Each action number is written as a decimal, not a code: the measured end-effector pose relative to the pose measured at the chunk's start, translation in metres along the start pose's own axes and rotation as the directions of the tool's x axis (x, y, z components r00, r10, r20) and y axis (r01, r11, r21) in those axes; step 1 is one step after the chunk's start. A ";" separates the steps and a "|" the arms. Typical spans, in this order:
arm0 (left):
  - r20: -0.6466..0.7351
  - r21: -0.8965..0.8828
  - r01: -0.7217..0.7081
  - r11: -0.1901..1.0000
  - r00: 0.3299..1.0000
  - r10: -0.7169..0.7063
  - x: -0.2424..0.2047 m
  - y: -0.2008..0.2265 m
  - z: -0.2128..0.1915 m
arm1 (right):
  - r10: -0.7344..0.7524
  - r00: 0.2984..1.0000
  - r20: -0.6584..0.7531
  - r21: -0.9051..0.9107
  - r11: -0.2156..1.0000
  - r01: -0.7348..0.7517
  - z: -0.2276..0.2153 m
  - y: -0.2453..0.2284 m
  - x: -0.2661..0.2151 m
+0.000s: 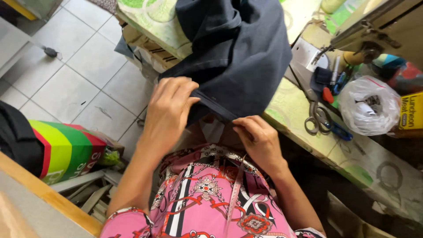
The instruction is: The person uses a pair of scissors to cut the hem of a pair of dark blue jeans. They repeatedly trim the fabric along the bottom edge, adjusting the garment to access different sections.
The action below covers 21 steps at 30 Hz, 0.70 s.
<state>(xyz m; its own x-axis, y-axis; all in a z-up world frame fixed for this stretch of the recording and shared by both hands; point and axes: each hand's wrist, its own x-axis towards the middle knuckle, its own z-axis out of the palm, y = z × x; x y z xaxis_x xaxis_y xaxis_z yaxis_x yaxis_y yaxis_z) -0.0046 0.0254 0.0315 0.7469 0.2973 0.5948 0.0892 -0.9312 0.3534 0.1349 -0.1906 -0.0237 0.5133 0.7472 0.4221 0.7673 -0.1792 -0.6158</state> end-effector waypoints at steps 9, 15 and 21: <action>0.658 -0.444 0.660 0.606 0.699 -0.280 -0.014 0.012 0.026 | -0.089 0.986 -0.142 -0.078 0.994 0.079 -0.063 0.005 0.039; 0.218 -0.786 0.456 0.417 0.836 -0.503 -0.020 -0.025 0.080 | -0.132 0.990 -0.048 0.051 0.990 0.135 -0.057 0.017 0.068; 0.308 -0.922 0.387 0.029 0.775 -0.551 0.016 -0.006 0.075 | -0.211 0.973 0.093 -0.095 0.971 0.219 -0.034 0.016 0.100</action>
<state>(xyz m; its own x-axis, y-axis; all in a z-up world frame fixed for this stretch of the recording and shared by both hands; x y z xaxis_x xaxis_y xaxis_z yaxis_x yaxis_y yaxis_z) 0.0563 0.0195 -0.0158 0.7330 0.6788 0.0440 -0.3155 0.2820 0.9060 0.2117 -0.1403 0.0316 0.3019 0.8246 0.4784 0.8943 -0.0711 -0.4419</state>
